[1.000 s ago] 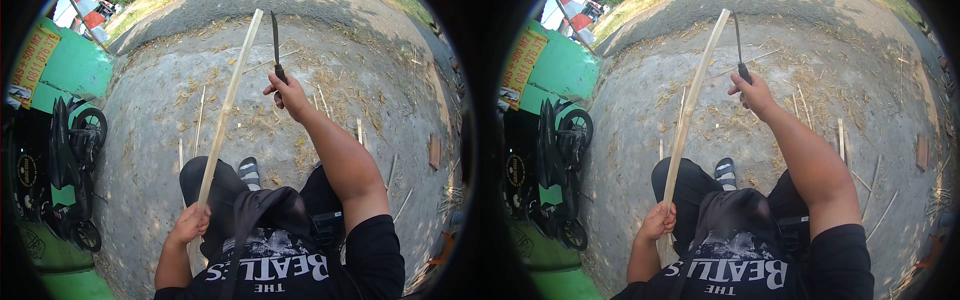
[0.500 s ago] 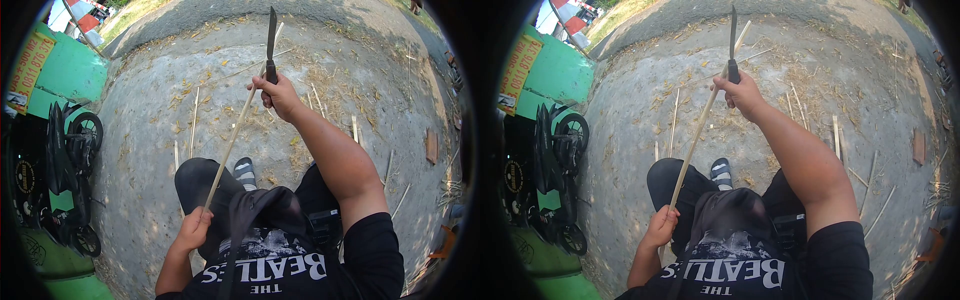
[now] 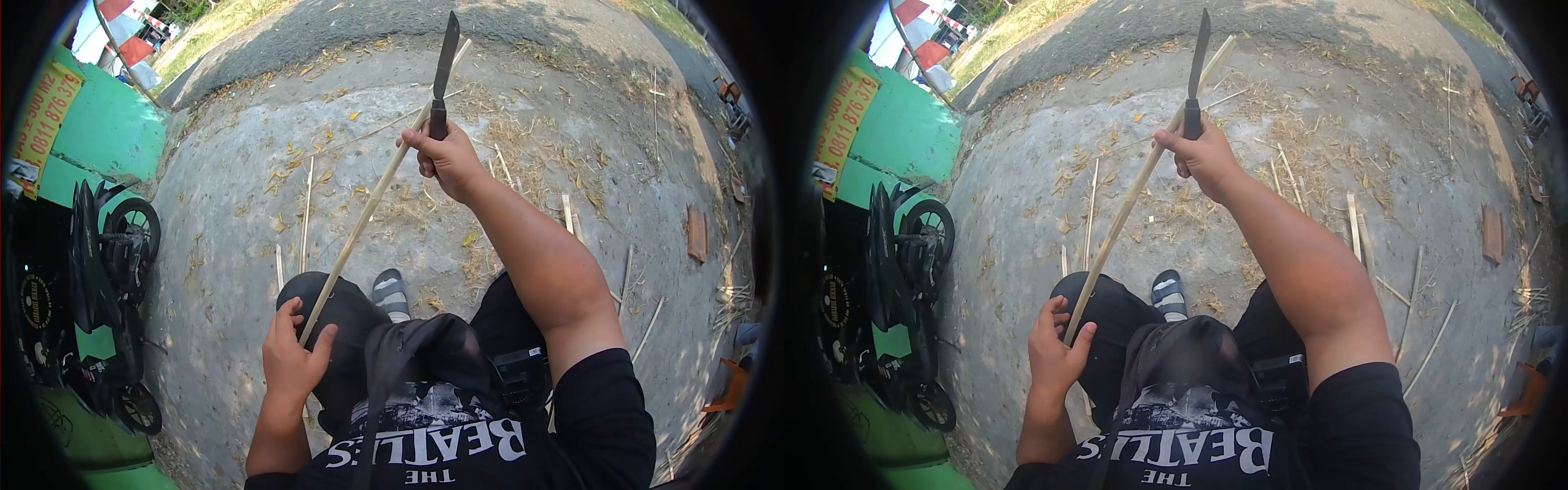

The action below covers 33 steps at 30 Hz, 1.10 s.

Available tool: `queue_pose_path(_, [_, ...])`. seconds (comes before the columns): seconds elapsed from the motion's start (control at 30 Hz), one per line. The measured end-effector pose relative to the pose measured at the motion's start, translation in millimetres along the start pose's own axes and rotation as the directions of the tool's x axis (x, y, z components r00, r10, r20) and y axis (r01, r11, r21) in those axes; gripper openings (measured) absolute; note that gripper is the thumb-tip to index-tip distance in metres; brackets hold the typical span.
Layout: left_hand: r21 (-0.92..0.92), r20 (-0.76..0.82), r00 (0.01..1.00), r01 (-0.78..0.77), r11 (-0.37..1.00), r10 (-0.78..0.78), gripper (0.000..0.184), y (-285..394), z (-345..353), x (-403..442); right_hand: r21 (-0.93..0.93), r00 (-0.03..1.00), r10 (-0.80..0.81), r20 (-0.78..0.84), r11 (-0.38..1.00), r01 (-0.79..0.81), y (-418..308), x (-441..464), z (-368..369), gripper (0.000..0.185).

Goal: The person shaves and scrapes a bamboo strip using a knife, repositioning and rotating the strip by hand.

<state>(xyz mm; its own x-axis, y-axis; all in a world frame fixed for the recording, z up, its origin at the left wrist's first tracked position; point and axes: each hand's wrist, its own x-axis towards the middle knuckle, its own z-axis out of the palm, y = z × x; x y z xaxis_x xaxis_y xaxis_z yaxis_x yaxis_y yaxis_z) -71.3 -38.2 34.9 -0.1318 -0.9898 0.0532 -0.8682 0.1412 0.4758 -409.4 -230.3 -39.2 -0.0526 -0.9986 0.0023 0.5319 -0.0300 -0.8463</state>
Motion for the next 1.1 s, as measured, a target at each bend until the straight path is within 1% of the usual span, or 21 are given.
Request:
queue_pose_path(0.07, [0.040, -0.056, 0.993, -0.103, 0.994, 0.105, 0.068, 14.3, 1.3, 16.5, -0.022, 1.000, -0.001, 0.003, 1.000, 0.001, -2.5, -3.0, 1.5, 0.035])
queue_pose_path(0.1, [-0.022, -0.018, 0.993, -0.114, 0.993, 0.113, 0.069, 19.5, 1.6, 26.5, -0.016, 1.000, -0.005, 0.010, 1.000, 0.005, -4.0, -4.8, 2.8, 0.035])
queue_pose_path(0.2, [-0.327, 0.133, 0.983, -0.074, 0.942, 0.123, 0.070, 18.1, 22.3, 60.4, -0.033, 0.995, 0.025, 0.101, 0.999, -0.022, -5.8, -6.3, 5.1, 0.034])
queue_pose_path(0.23, [-0.387, 0.316, 0.949, 0.103, 0.917, 0.027, 0.067, 25.1, 23.8, 70.4, 0.011, 0.986, 0.055, 0.159, 0.998, -0.058, -9.0, -8.8, 7.2, 0.034])
queue_pose_path(0.33, [-0.500, 0.492, 0.864, 0.177, 0.848, 0.111, 0.058, 28.3, 45.9, 94.5, -0.085, 0.947, 0.141, 0.289, 0.989, -0.122, -11.2, -13.2, 10.5, 0.034])
queue_pose_path(0.37, [-0.490, 0.585, 0.804, 0.240, 0.838, 0.112, 0.043, 32.1, 47.3, 96.4, -0.115, 0.938, 0.159, 0.309, 0.985, -0.129, -6.9, -13.8, 11.2, 0.034])
queue_pose_path(0.4, [-0.543, 0.615, 0.785, 0.351, 0.763, 0.077, 0.040, 31.4, 48.3, 97.2, -0.157, 0.946, 0.155, 0.285, 0.981, -0.113, -8.6, -16.6, 13.7, 0.035])
queue_pose_path(0.47, [-0.606, 0.686, 0.727, 0.555, 0.571, 0.021, 0.036, 21.4, 50.2, 96.2, -0.235, 0.961, 0.145, 0.234, 0.968, -0.089, -12.4, -20.4, 16.9, 0.038])
queue_pose_path(0.5, [-0.630, 0.691, 0.723, 0.593, 0.501, 0.012, 0.031, 16.1, 49.5, 97.5, -0.426, 0.977, 0.099, 0.188, 0.905, -0.010, -5.9, -16.8, 16.5, 0.043])
queue_pose_path(0.53, [-0.648, 0.697, 0.717, 0.631, 0.426, -0.001, 0.026, 9.5, 48.0, 97.5, -0.621, 0.973, 0.083, 0.217, 0.780, 0.072, -2.2, -15.9, 12.2, 0.044])
queue_pose_path(0.57, [-0.662, 0.704, 0.710, 0.664, 0.346, -0.017, 0.021, 4.0, 47.5, 96.3, -0.776, 0.965, 0.077, 0.252, 0.612, 0.154, 1.5, -16.1, 7.3, 0.046])
queue_pose_path(0.6, [-0.665, 0.706, 0.708, 0.667, 0.335, -0.008, 0.020, -0.3, 48.3, 95.9, -0.882, 0.954, 0.078, 0.290, 0.408, 0.235, -2.2, -18.4, 10.1, 0.047])
queue_pose_path(0.63, [-0.670, 0.707, 0.707, 0.668, 0.323, 0.003, 0.019, -4.6, 49.6, 96.2, -0.893, 0.928, 0.158, 0.338, 0.366, 0.263, -7.9, -24.9, 15.1, 0.045])
queue_pose_path(0.67, [-0.676, 0.706, 0.708, 0.668, 0.310, 0.016, 0.019, -8.0, 51.1, 97.1, -0.893, 0.909, 0.185, 0.373, 0.336, 0.298, -5.9, -28.3, 20.3, 0.044])
queue_pose_path(0.73, [-0.625, 0.726, 0.686, 0.683, 0.377, -0.039, 0.016, -7.4, 61.8, 93.9, -0.889, 0.868, 0.243, 0.433, 0.271, 0.368, -1.2, -35.9, 30.9, 0.043])
queue_pose_path(0.77, [-0.598, 0.735, 0.676, 0.688, 0.410, -0.063, 0.015, -5.4, 65.4, 94.3, -0.894, 0.862, 0.266, 0.431, 0.255, 0.368, 0.0, -38.4, 36.5, 0.041])
queue_pose_path(0.87, [-0.607, 0.732, 0.680, 0.683, 0.407, -0.048, 0.020, -1.3, 66.5, 93.1, -0.893, 0.813, 0.372, 0.449, 0.144, 0.427, 5.6, -35.6, 39.7, 0.040])
queue_pose_path(0.9, [-0.589, 0.734, 0.676, 0.682, 0.433, -0.068, 0.023, -0.3, 67.6, 93.3, -0.918, 0.822, 0.414, 0.391, 0.116, 0.378, 7.5, -30.1, 37.8, 0.038])
queue_pose_path(1.0, [-0.588, 0.724, 0.685, 0.674, 0.446, -0.082, 0.024, -0.6, 69.6, 92.8, -0.966, 0.915, 0.309, 0.258, 0.081, 0.245, 7.0, -21.4, 29.8, 0.034])
queue_pose_path(1.03, [-0.592, 0.721, 0.688, 0.673, 0.443, -0.083, 0.024, -2.1, 70.2, 93.1, -0.980, 0.924, 0.324, 0.201, 0.066, 0.190, 0.7, -21.1, 28.4, 0.032])
queue_pose_path(1.1, [-0.597, 0.718, 0.691, 0.672, 0.438, -0.082, 0.024, -4.4, 71.6, 94.0, -0.964, 0.888, 0.390, 0.244, -0.001, 0.266, -2.5, -23.9, 30.7, 0.031])
